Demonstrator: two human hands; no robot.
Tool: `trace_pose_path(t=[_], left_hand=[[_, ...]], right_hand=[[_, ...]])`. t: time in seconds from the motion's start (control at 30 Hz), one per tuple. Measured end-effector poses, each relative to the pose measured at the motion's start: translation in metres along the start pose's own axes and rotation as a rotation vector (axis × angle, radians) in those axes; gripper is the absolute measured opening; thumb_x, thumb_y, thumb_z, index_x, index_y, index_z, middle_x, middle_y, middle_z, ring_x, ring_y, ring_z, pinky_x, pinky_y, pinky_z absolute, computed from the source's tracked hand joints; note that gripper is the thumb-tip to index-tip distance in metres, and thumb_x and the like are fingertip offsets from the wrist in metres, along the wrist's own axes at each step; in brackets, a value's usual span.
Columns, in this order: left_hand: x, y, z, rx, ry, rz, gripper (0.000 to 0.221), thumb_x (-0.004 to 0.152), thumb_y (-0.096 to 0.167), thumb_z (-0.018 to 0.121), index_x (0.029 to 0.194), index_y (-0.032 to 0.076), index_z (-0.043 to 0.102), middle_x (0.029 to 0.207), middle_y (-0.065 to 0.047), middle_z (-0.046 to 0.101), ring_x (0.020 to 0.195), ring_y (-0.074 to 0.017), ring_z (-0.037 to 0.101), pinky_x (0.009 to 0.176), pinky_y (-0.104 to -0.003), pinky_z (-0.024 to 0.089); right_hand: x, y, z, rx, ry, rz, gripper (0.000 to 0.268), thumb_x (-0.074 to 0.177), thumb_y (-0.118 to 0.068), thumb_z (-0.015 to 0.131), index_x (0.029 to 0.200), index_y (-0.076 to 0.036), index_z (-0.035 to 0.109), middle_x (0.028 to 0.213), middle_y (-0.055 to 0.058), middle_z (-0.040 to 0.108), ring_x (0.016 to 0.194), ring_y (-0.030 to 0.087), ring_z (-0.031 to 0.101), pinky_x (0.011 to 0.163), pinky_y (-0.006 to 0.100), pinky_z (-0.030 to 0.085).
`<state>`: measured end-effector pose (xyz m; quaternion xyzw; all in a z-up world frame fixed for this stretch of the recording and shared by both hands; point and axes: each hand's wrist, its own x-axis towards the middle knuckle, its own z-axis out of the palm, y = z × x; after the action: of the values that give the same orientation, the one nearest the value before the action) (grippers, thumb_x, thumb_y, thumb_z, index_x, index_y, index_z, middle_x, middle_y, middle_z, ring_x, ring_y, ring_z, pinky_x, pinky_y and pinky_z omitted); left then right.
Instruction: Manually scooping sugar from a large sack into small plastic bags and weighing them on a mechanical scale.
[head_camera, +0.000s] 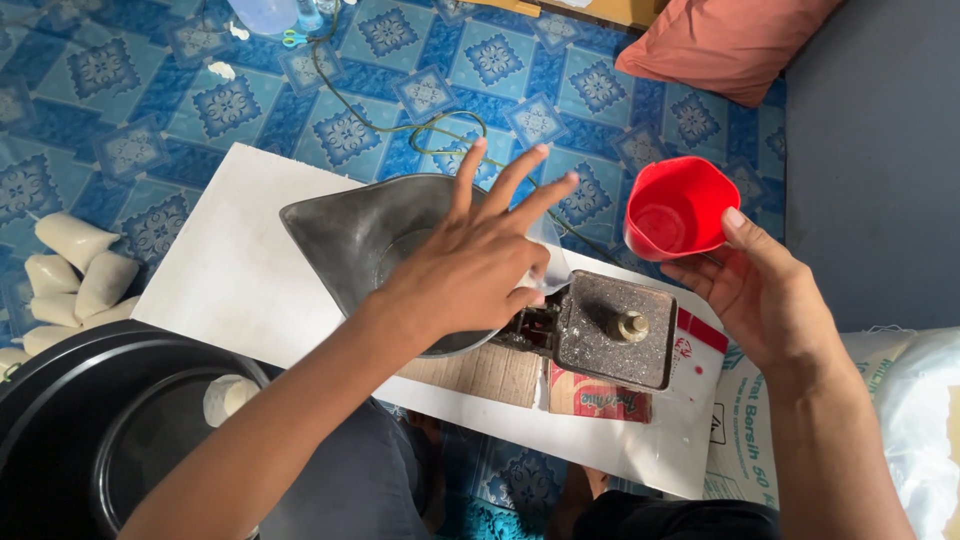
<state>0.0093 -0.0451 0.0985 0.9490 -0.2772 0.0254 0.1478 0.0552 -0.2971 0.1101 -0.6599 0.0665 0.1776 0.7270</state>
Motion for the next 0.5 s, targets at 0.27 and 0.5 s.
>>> trace_pose_path(t=[0.27, 0.5], left_hand=[[-0.017, 0.005, 0.014, -0.068, 0.317, 0.057, 0.025, 0.086, 0.023, 0.068, 0.063, 0.015, 0.074, 0.142, -0.006, 0.05, 0.14, -0.0353, 0.029, 0.109, -0.075, 0.008], [-0.028, 0.013, 0.018, -0.003, 0.532, 0.089, 0.023, 0.095, 0.02, 0.063, 0.074, 0.014, 0.071, 0.136, -0.005, 0.057, 0.136, -0.0326, 0.041, 0.109, -0.07, 0.015]], right_hand=[[-0.001, -0.001, 0.0, 0.003, 0.021, 0.022, 0.063, 0.083, -0.035, 0.052, 0.139, -0.006, 0.046, 0.123, 0.013, 0.056, 0.109, 0.027, 0.058, 0.092, 0.035, 0.049], [0.001, 0.003, -0.003, 0.013, 0.019, 0.022, 0.06, 0.084, -0.034, 0.053, 0.137, -0.005, 0.047, 0.121, 0.012, 0.057, 0.109, 0.026, 0.059, 0.093, 0.035, 0.05]])
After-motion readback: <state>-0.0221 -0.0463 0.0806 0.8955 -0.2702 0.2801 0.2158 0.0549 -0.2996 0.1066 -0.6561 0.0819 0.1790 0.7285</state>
